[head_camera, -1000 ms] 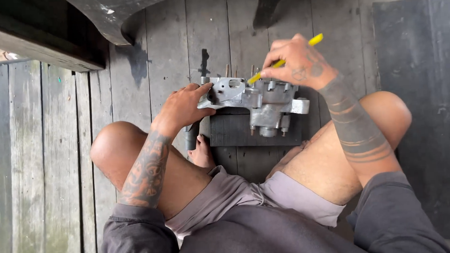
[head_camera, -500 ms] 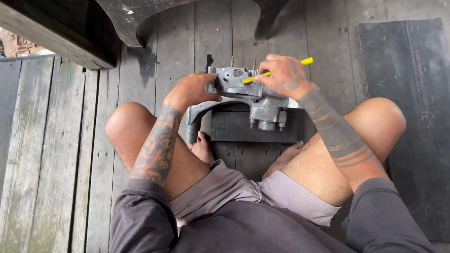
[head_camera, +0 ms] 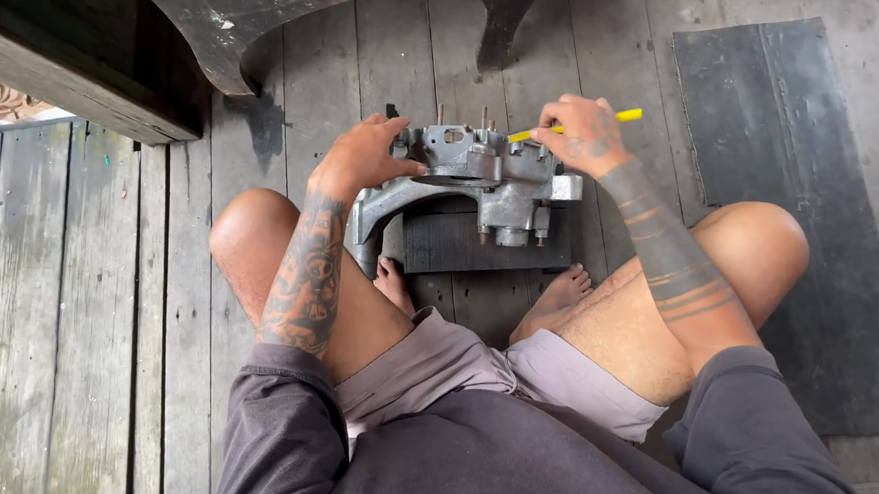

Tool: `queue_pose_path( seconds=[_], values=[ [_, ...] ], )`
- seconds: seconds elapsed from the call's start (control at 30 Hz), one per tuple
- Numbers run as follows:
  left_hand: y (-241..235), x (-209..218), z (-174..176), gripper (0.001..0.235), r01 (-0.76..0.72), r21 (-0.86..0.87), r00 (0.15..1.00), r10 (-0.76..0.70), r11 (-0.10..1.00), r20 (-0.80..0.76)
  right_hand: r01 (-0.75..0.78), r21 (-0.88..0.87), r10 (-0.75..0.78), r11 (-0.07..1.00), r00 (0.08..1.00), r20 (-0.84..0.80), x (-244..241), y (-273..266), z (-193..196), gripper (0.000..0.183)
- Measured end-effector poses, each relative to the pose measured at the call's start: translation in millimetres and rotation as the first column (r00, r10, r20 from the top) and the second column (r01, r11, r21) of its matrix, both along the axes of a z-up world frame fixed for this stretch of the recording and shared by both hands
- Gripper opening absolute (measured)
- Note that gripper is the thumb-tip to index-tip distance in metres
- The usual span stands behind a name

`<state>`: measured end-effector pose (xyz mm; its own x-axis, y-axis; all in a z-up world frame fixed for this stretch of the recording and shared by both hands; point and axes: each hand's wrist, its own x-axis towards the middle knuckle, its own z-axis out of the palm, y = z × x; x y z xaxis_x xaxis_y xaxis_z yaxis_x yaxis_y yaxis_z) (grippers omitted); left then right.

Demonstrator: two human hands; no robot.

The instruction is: Cleaning a metal engine casing using a small brush to remove dirt from crevices.

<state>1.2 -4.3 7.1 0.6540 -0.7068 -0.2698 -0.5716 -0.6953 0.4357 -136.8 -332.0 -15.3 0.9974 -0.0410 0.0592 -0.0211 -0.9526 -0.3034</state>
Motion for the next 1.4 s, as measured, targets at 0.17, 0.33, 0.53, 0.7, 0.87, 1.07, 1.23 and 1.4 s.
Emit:
queue_pose_path(
  seconds=[0.17,0.33,0.53,0.7,0.87,1.07,1.23,1.4],
  values=[
    [0.8,-1.1,-8.7,0.09,0.014,-0.001,1.0,-0.014,1.0,-0.025,0.011,0.31,0.045,0.951,0.984,-0.173,-7.1,35.7,27.3,0.013],
    [13.8,5.0,-6.6,0.089,0.005,0.0,0.997,-0.005,1.0,-0.072,0.081,0.123,-0.047,0.989,0.965,-0.257,18.1,-24.7,0.3,0.02],
    [15.6,13.6,-11.2,0.087,-0.011,-0.012,0.997,0.011,1.0,-0.07,0.04,0.174,0.011,0.984,0.96,-0.279,28.7,-28.7,-9.3,0.016],
    [6.7,9.3,0.2,0.084,-0.125,0.011,0.992,0.125,0.992,-0.031,-0.043,-0.015,0.045,0.999,0.99,0.13,24.3,-28.4,-5.6,0.024],
    [-0.5,13.0,-5.3,0.073,-0.076,-0.019,0.997,0.075,0.997,-0.029,0.032,0.224,-0.021,0.974,0.999,-0.05,33.2,-31.5,-31.6,0.028],
    [-5.5,8.1,6.8,0.064,-0.092,-0.009,0.995,0.091,0.996,-0.048,-0.008,0.447,0.064,0.895,0.992,-0.11,19.7,-3.5,-1.6,0.013],
    [3.8,10.0,11.2,0.049,0.007,-0.203,0.997,0.007,0.979,0.072,0.086,0.151,-0.092,0.985,0.995,0.033,25.3,-34.4,-16.4,0.026],
    [18.5,-10.3,67.5,0.024,0.22,-0.5,0.967,-0.121,0.837,0.223,0.033,0.403,0.02,0.914,0.992,-0.128,26.8,-16.2,-17.0,0.015]
  ],
)
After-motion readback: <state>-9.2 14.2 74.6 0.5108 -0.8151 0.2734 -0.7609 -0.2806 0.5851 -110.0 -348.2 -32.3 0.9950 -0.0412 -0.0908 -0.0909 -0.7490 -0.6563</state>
